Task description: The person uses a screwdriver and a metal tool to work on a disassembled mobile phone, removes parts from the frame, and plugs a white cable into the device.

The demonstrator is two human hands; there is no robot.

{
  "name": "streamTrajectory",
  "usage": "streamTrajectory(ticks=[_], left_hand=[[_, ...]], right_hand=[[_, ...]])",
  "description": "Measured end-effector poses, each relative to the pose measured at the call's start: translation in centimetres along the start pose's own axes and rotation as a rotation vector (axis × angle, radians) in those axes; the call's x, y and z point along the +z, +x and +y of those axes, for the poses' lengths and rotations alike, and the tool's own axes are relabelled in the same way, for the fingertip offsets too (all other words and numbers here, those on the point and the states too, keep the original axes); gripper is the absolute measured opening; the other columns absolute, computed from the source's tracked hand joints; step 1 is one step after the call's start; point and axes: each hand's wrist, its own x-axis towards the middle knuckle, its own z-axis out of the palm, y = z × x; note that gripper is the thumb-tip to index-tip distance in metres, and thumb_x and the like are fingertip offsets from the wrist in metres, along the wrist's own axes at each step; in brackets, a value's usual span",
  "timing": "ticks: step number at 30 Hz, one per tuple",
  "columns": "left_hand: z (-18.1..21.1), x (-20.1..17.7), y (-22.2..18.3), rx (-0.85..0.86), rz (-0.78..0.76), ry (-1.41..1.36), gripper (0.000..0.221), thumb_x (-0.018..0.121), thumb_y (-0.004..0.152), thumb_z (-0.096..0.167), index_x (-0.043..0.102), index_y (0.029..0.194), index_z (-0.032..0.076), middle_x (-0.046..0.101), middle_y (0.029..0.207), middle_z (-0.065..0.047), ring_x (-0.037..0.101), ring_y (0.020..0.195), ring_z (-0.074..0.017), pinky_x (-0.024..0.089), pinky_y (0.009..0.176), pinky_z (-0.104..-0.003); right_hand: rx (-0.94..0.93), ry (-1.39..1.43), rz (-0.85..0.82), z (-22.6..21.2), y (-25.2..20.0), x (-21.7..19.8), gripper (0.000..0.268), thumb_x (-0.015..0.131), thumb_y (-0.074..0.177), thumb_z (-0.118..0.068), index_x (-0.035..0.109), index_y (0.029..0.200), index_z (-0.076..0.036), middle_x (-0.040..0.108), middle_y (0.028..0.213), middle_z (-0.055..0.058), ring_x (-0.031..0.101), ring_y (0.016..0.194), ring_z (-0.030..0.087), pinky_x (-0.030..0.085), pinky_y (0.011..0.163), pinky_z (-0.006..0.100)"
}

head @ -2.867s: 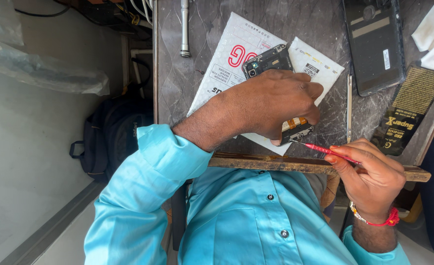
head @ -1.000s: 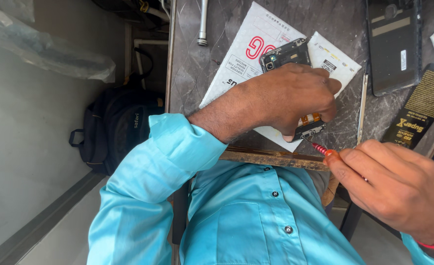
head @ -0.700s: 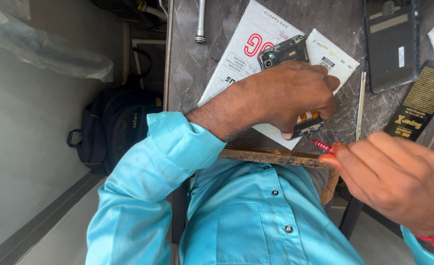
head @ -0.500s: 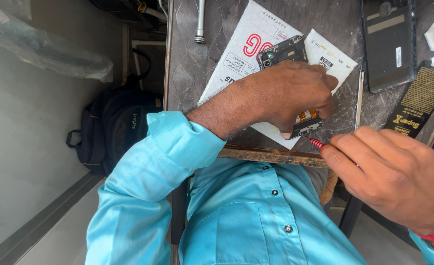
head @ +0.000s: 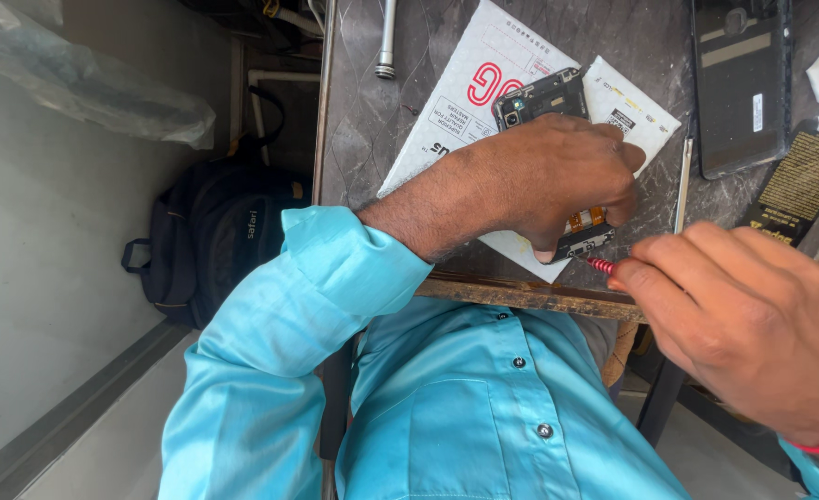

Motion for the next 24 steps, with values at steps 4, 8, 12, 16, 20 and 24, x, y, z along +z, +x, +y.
streamTrajectory(ticks=[4,8,12,16,20,24], left_hand=[[-0.17,0.08,-0.13,0.010,-0.001,-0.001,0.063,0.099,0.044,0.019,0.077,0.102,0.019,0.067,0.110,0.003,0.058,0.117,-0.0257,0.048,0.095,-0.046],[-0.21,0.10,-0.11,0.022,0.008,0.004,0.064,0.099,0.041,0.019,0.077,0.102,0.019,0.067,0.109,0.003,0.058,0.117,-0.0259,0.049,0.096,-0.045],[-0.14,0.20,0.02,0.020,0.006,0.000,0.066,0.099,0.040,0.019,0.077,0.102,0.020,0.067,0.108,0.004,0.058,0.116,-0.0258,0.048,0.095,-0.046],[-0.23,0.08,-0.12,0.013,-0.004,-0.003,0.063,0.099,0.044,0.018,0.076,0.103,0.019,0.067,0.110,0.003,0.057,0.118,-0.0268,0.049,0.094,-0.046],[-0.13,0.05,-0.04,0.004,-0.007,0.009,0.065,0.099,0.042,0.019,0.076,0.103,0.020,0.067,0.113,0.003,0.057,0.117,-0.0267,0.048,0.095,-0.046],[-0.10,0.19,-0.07,0.006,0.010,0.005,0.066,0.099,0.040,0.019,0.077,0.102,0.020,0.067,0.113,0.003,0.058,0.115,-0.0260,0.048,0.095,-0.045]], right_hand=[[0.111,-0.106,-0.189,-0.24,-0.35,-0.07,0.027,0.073,0.085,-0.035,0.073,0.086,-0.008,0.067,0.083,0.002,0.065,0.077,0.020,0.050,0.068,0.035],[0.087,-0.089,-0.138,-0.38,0.05,-0.29,0.027,0.075,0.085,-0.033,0.073,0.088,-0.006,0.068,0.086,0.003,0.065,0.076,0.020,0.048,0.066,0.035],[0.075,-0.059,-0.083,-0.35,0.38,-0.61,0.035,0.073,0.080,-0.034,0.074,0.092,-0.001,0.067,0.085,0.004,0.064,0.075,0.020,0.048,0.065,0.033],[0.110,-0.086,-0.227,-0.29,0.06,-0.29,0.029,0.075,0.084,-0.035,0.072,0.080,-0.007,0.064,0.077,0.002,0.064,0.073,0.020,0.049,0.065,0.036],[0.076,-0.056,-0.121,-0.24,-0.13,-0.18,0.023,0.071,0.083,-0.030,0.070,0.084,-0.007,0.065,0.083,0.003,0.063,0.076,0.019,0.048,0.067,0.034],[0.188,-0.205,-0.400,-0.32,0.16,-0.43,0.036,0.069,0.087,-0.048,0.071,0.081,-0.012,0.063,0.075,-0.001,0.064,0.075,0.016,0.048,0.068,0.034]])
